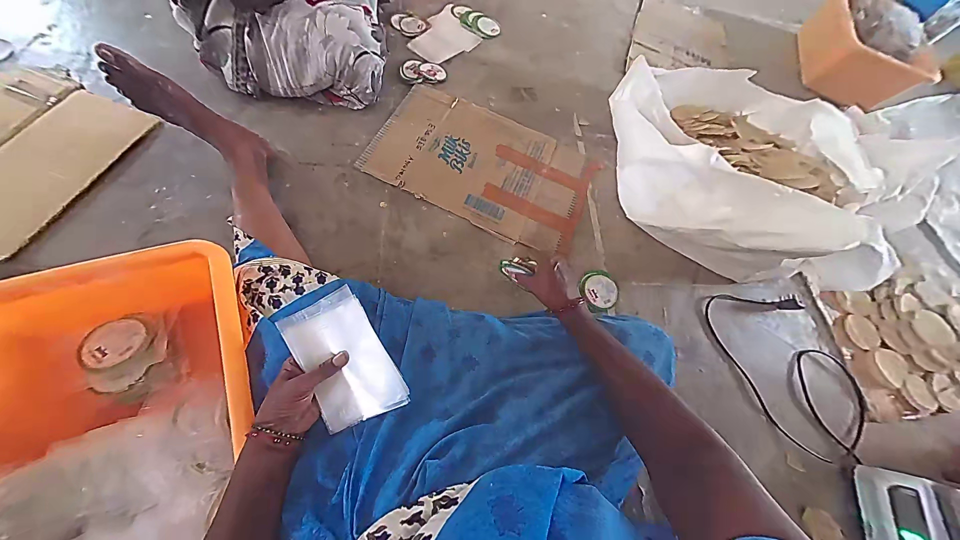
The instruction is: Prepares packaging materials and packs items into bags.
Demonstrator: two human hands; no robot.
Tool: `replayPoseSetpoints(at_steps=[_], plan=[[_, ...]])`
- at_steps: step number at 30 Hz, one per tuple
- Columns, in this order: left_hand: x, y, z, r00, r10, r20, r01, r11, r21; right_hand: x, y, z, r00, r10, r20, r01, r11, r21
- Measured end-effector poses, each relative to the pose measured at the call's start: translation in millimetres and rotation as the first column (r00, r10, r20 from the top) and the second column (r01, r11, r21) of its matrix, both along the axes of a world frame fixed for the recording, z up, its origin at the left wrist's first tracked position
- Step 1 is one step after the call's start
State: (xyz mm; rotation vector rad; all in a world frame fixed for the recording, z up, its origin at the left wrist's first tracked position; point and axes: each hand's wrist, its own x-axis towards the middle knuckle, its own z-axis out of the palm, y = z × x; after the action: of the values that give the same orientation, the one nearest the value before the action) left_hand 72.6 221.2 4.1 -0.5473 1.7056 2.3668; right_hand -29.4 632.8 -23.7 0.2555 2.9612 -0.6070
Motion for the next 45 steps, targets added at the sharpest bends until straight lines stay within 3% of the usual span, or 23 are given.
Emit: replayPoseSetpoints(at_steps=[3, 5, 9, 11, 15, 19, 22, 25, 28, 30, 32, 35, 39, 41, 45], plan=[[-1, 2, 3, 1.000, 0.018, 0.017, -0.018, 1.000, -0.018, 1, -8, -7, 0.989, 0.044, 0.139, -0.059, 0.993, 0.105], [0, 3, 4, 0.999, 0.026, 0.025, -0.025, 0.999, -0.024, 2, -9, -5, 0.995, 0.037, 0.097, -0.046, 0.995, 0.089], [-3, 2, 1, 1.000, 0.020, 0.020, -0.019, 0.999, -0.029, -6, 4, -5, 0.985, -0.166, -0.055, 0.148, 0.958, -0.244], [-3, 4, 1, 0.999, 0.021, 0.025, -0.020, 0.999, -0.045, -4, 9, -14, 0.979, -0.201, -0.046, 0.172, 0.919, -0.354], [-1, 3, 2, 0.999, 0.035, 0.028, -0.034, 0.999, -0.030, 2, 4, -26, 0.994, -0.097, 0.051, 0.105, 0.974, -0.202], [1, 0, 1, 0.998, 0.056, 0.022, -0.056, 0.998, 0.008, 4, -1, -20, 0.993, -0.111, -0.050, 0.097, 0.971, -0.219], [1, 2, 5, 0.995, 0.077, 0.055, -0.077, 0.997, 0.000, 5, 4, -27, 0.993, -0.115, 0.019, 0.116, 0.982, -0.150], [-1, 10, 18, 0.989, 0.102, 0.103, -0.107, 0.994, 0.037, 5, -2, -7, 0.975, -0.220, 0.040, 0.220, 0.917, -0.331], [0, 23, 35, 0.997, 0.025, 0.076, -0.036, 0.989, 0.141, 14, -30, 25, 0.969, -0.245, 0.046, 0.219, 0.751, -0.623], [-4, 35, 43, 0.998, -0.049, 0.041, 0.039, 0.976, 0.214, 26, -62, 57, 0.980, -0.169, 0.103, 0.186, 0.600, -0.778], [-9, 47, 46, 0.992, -0.127, -0.001, 0.122, 0.946, 0.299, 38, -88, 82, 0.995, -0.028, 0.100, 0.100, 0.530, -0.842], [-12, 63, 53, 0.977, -0.203, -0.059, 0.212, 0.924, 0.317, 49, -113, 96, 0.980, 0.182, 0.085, -0.049, 0.628, -0.777], [-5, 67, 43, 0.975, -0.210, -0.070, 0.222, 0.921, 0.320, 66, -140, 123, 0.953, 0.281, 0.113, -0.168, 0.801, -0.575], [2, 68, 36, 0.987, -0.159, -0.034, 0.161, 0.932, 0.323, 74, -141, 124, 0.951, 0.297, 0.092, -0.178, 0.763, -0.621], [13, 58, 25, 0.994, -0.106, -0.028, 0.109, 0.920, 0.378, 98, -123, 125, 0.947, 0.308, 0.095, -0.111, 0.590, -0.800]])
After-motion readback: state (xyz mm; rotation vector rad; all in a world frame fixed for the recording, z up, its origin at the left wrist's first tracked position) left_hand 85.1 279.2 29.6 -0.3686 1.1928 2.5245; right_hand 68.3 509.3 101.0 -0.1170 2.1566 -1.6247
